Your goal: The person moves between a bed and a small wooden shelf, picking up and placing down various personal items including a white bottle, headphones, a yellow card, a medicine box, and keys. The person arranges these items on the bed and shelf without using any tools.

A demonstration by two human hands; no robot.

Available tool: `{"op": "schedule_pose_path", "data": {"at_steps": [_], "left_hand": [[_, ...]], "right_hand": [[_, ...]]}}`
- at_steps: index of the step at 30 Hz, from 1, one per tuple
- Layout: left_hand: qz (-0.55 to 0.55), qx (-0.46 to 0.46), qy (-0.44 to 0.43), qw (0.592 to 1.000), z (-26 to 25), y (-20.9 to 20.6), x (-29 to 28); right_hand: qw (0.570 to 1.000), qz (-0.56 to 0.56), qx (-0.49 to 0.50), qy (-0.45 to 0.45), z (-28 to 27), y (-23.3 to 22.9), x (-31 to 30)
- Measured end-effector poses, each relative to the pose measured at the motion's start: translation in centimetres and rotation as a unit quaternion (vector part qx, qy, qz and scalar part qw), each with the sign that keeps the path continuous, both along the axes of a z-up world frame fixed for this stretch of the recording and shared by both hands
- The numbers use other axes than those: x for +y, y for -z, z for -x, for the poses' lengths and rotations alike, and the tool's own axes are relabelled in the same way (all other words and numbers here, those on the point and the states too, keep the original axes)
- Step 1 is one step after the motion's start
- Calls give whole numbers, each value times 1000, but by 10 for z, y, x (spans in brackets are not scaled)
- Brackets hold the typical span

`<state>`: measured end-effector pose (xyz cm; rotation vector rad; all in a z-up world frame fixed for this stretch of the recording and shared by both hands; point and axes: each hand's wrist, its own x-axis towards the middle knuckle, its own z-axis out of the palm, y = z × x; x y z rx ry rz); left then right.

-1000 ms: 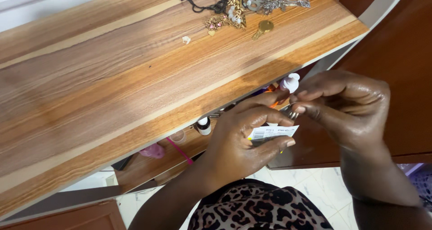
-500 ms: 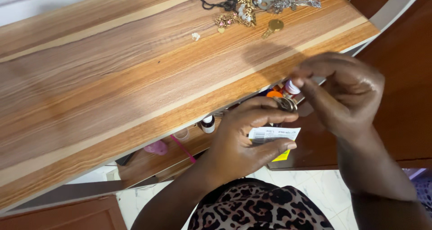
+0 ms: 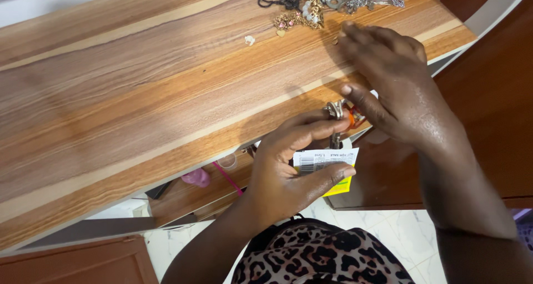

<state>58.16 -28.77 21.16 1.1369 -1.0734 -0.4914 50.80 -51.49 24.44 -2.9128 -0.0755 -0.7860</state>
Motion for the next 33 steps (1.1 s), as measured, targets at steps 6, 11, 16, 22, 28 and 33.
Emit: {"op": "schedule_pose_path", "data": {"at_steps": [6,11,16,22,28,33], "left_hand": [[5,-9,-10,1000,-2,3,3],[15,-24,-32,999,-2,10,1],[22,-29,-42,998,-1,12,-1],[15,-49,-47,998,5,10,-3],[-4,-104,-67,992,15,8,-6],[-24,-122,-104,987,29,10,-8]], "right_hand": [[998,-40,-16,-50,7,0,3],[988,-82,-73,-112,11,11,-3],[957,-169,-152,-180,7,27,-9],[931,-280,-203,-119,19,28,-4],[872,-383,-278,-127,18,31,-5],[853,-439,-258,-111,30,37,-1]]}}
